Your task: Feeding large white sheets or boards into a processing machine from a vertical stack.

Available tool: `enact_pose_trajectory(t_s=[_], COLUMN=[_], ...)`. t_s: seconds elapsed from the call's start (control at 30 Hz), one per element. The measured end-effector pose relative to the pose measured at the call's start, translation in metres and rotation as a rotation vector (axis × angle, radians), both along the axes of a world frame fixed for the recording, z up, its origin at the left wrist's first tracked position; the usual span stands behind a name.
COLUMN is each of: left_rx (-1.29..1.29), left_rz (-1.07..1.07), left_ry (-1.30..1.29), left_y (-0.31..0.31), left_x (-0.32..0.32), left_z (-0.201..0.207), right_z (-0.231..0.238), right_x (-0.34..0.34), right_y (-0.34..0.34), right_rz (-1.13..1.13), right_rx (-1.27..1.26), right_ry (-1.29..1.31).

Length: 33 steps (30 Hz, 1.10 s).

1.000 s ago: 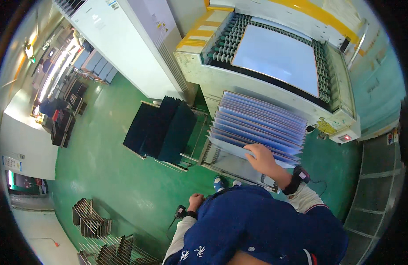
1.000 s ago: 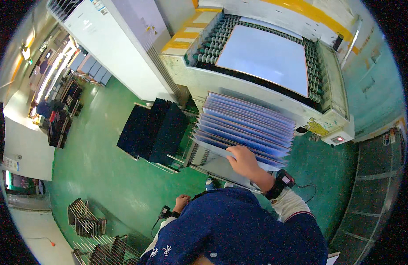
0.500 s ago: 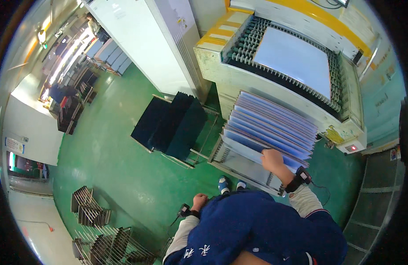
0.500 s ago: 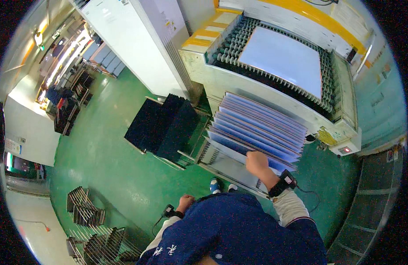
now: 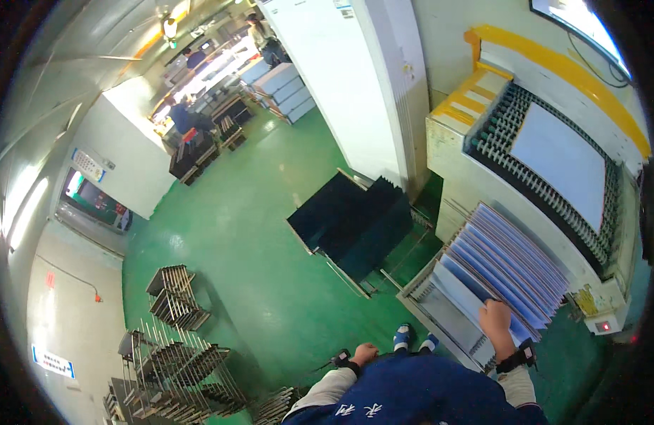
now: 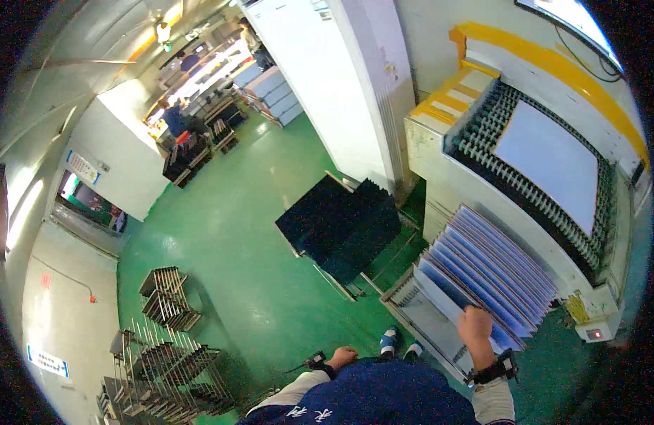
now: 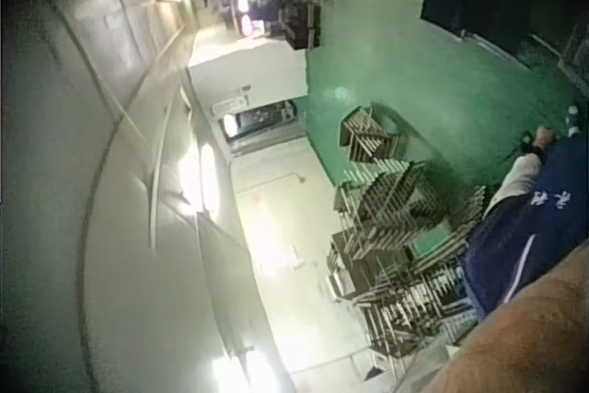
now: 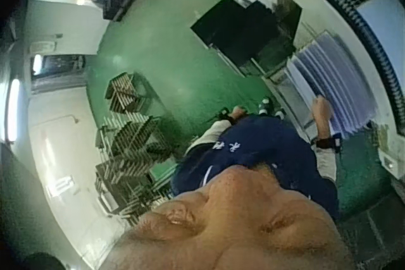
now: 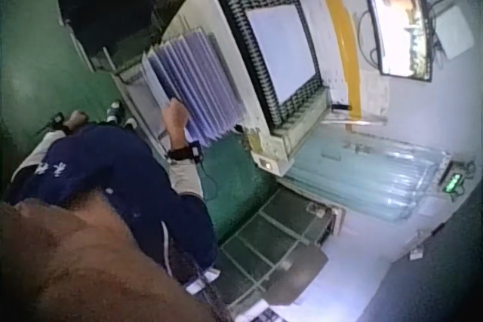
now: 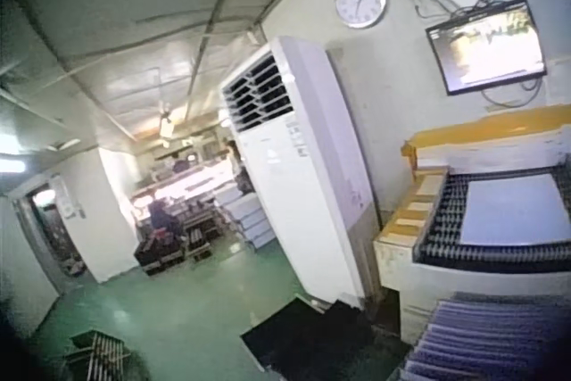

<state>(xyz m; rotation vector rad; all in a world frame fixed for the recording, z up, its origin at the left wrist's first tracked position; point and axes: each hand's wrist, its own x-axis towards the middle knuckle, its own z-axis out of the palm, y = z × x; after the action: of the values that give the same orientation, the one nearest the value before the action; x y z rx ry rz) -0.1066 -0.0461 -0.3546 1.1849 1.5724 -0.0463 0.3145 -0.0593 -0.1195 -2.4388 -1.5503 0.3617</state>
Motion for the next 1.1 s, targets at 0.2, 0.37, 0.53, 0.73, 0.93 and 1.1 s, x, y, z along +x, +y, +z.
enact_pose_trajectory(t_s=[0.2, 0.37, 0.53, 0.73, 0.93, 1.1], left_rx=[-0.007, -0.057, -0.041, -0.076, -0.080, -0.084], left_rz=[-0.064, -0.020, 0.008, 0.039, 0.048, 0.059], left_ry=[0.053, 0.024, 0.001, 0.001, -0.035, -0.039], left_y=[0.007, 0.006, 0.008, 0.014, 0.010, 0.011], left_x=[0.003, -0.005, 0.002, 0.008, 0.000, 0.006], left_z=[0.001, -0.013, 0.001, 0.031, 0.004, -0.001], right_z=[0.009, 0.001, 0.002, 0.003, 0.078, 0.164], right_x=[-0.002, -0.001, 0.000, 0.002, -0.003, 0.003], right_y=[0.009, 0.009, 0.006, 0.007, 0.010, -0.003], right_rz=[-0.053, -0.046, -0.031, -0.041, -0.067, -0.063], right_rx=[-0.141, -0.067, -0.013, -0.007, -0.019, 0.019], right_ry=[0.005, -0.022, 0.023, 0.015, -0.057, -0.079])
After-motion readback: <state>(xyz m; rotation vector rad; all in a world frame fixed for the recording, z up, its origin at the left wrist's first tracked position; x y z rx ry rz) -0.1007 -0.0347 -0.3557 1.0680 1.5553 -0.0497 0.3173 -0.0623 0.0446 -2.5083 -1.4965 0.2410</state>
